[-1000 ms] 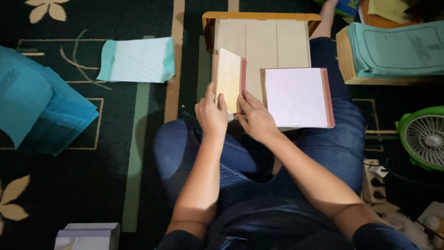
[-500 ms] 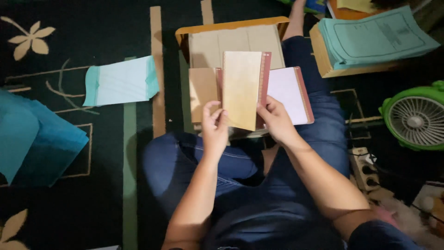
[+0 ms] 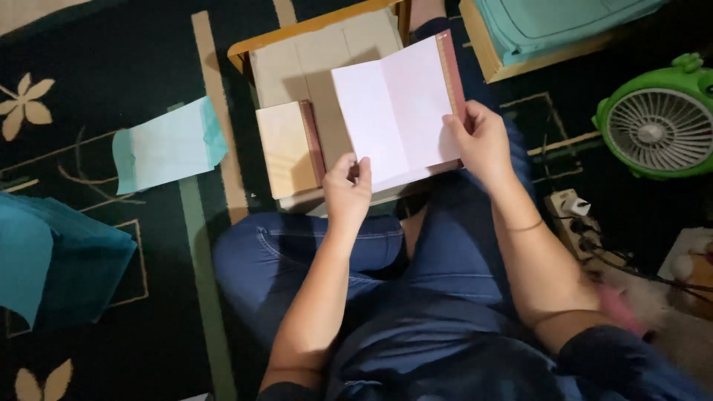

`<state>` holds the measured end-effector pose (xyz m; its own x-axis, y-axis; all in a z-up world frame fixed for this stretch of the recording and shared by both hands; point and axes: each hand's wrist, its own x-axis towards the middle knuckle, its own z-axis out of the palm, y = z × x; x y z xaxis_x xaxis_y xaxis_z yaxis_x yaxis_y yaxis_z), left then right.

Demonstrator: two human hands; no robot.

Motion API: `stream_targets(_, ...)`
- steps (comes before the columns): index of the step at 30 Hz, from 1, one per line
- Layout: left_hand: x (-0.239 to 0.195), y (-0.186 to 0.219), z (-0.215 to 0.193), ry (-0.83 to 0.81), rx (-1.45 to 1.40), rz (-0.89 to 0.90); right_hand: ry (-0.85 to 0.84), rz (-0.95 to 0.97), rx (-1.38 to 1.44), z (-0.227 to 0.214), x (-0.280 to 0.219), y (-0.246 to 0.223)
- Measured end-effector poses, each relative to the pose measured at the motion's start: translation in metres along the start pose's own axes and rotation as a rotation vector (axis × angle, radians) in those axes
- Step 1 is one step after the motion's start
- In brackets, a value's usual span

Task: The person sits on the floor and folds a stack of small, blank books in half by hand. They repeatedly open the books, align the pages, and press down on the center crease to create a sharp fold.

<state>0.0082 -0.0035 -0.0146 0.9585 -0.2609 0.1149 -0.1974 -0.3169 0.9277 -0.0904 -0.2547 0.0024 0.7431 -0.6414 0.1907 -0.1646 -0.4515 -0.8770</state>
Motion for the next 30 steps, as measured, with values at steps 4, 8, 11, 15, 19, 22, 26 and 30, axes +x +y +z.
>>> stream_targets(4, -0.001, -0.011, 0.004, -0.009, 0.035, -0.069, -0.024, 0.037, -0.031, 0.007, 0.005, 0.021)
stream_targets(8, -0.008, 0.008, -0.001, -0.01, 0.147, 0.024, -0.052, 0.04, -0.122, 0.014, 0.006, 0.026)
stream_targets(11, -0.011, 0.013, -0.005, 0.028, 0.304, 0.185, -0.072, 0.063, -0.146, 0.013, 0.005, 0.026)
stream_targets(15, -0.007, -0.006, -0.003, -0.048, 0.415, 0.405, -0.103, 0.105, -0.164, 0.013, 0.007, 0.027)
stream_targets(19, -0.008, -0.001, -0.011, -0.171, 0.432, 0.513, -0.112, 0.115, -0.176, 0.013, 0.007, 0.03)
stream_targets(22, -0.009, 0.012, -0.017, -0.25, 0.395, 0.508, -0.119, 0.126, -0.185, 0.013, 0.006, 0.03)
stream_targets(26, -0.008, 0.007, -0.014, -0.261, 0.441, 0.503, -0.126, 0.132, -0.211, 0.014, 0.008, 0.036)
stream_targets(30, -0.006, -0.001, -0.011, -0.263, 0.464, 0.482, -0.126, 0.122, -0.25, 0.017, 0.01, 0.051)
